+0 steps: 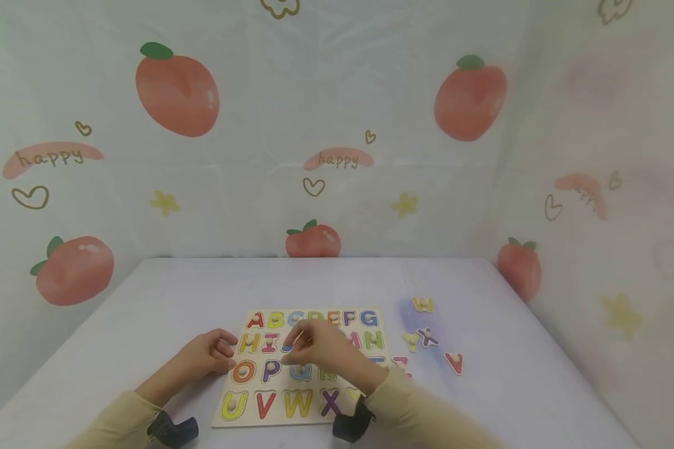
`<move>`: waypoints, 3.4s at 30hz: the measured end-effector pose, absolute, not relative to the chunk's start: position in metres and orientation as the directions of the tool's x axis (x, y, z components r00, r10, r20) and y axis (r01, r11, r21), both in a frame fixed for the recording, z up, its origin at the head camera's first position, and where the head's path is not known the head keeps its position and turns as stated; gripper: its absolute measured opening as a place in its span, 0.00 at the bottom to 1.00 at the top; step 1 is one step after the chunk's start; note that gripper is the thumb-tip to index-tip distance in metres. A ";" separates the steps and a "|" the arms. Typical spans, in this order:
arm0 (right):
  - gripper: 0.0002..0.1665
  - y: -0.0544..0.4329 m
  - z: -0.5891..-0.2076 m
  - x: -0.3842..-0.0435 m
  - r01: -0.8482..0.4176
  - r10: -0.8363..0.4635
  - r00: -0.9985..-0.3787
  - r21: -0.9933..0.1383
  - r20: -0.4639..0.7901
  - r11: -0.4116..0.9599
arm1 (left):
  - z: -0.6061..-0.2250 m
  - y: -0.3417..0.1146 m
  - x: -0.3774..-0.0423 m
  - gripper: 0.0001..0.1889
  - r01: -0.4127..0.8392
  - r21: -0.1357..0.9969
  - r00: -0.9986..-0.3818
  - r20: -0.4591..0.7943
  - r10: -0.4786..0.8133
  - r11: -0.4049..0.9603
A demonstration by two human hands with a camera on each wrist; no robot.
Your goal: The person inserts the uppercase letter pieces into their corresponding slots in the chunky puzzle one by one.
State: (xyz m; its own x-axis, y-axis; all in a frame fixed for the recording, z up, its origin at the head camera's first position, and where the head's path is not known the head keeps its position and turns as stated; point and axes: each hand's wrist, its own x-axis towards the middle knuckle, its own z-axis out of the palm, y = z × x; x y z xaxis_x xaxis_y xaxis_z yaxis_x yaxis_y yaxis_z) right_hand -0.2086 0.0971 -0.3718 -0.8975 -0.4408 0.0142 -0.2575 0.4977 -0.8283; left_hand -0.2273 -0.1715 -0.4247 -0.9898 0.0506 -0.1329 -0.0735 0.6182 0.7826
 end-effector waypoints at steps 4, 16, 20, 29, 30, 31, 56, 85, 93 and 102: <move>0.15 0.139 -0.366 -0.220 -0.243 -0.369 -0.928 -0.841 0.056 0.484 | -0.424 -0.172 -0.227 0.23 -0.080 0.783 -0.990 -0.137 0.046 0.617; 0.23 0.272 -0.369 -0.224 -0.011 -0.013 -1.000 -0.816 0.004 0.578 | -0.423 -0.171 -0.228 0.23 -0.077 0.777 -0.989 -0.141 0.053 0.624; 0.26 0.306 -0.379 -0.213 0.035 0.019 -0.999 -0.796 -0.030 0.604 | -0.424 -0.172 -0.229 0.23 -0.075 0.776 -0.988 -0.142 0.056 0.626; 0.24 0.347 -0.397 -0.195 0.089 0.012 -0.994 -0.754 -0.107 0.651 | -0.423 -0.173 -0.229 0.23 -0.076 0.778 -0.989 -0.140 0.054 0.624; 0.24 0.348 -0.399 -0.194 0.093 0.011 -0.993 -0.755 -0.114 0.649 | -0.423 -0.173 -0.228 0.23 -0.074 0.777 -0.989 -0.139 0.056 0.626; 0.23 0.350 -0.401 -0.192 0.089 0.004 -0.993 -0.754 -0.114 0.651 | -0.423 -0.173 -0.228 0.23 -0.077 0.779 -0.989 -0.140 0.053 0.623; 0.17 0.357 -0.417 -0.192 0.105 -0.022 -0.986 -0.708 -0.167 0.698 | -0.423 -0.171 -0.226 0.23 -0.074 0.779 -0.989 -0.136 0.052 0.623; 0.11 0.222 -0.372 -0.205 -0.105 -0.191 -0.981 -0.740 -0.031 0.664 | -0.423 -0.173 -0.227 0.23 -0.075 0.783 -0.989 -0.138 0.053 0.618; 0.08 0.155 -0.381 -0.201 -0.256 -0.390 -0.921 -0.759 0.003 0.599 | -0.425 -0.173 -0.227 0.23 -0.079 0.785 -0.989 -0.141 0.052 0.614; 0.07 0.100 -0.396 -0.195 -0.276 -0.472 -0.881 -0.791 -0.019 0.547 | -0.423 -0.172 -0.226 0.23 -0.082 0.783 -0.988 -0.145 0.053 0.616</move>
State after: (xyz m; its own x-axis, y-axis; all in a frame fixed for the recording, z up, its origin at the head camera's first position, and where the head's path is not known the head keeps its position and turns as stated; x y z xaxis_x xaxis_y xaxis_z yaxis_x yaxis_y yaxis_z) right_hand -0.1947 0.1002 -0.3962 -0.8812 -0.4723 -0.0193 -0.2756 0.5466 -0.7907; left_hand -0.2261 -0.1719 -0.4233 -0.9880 0.0526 -0.1451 -0.0822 0.6165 0.7831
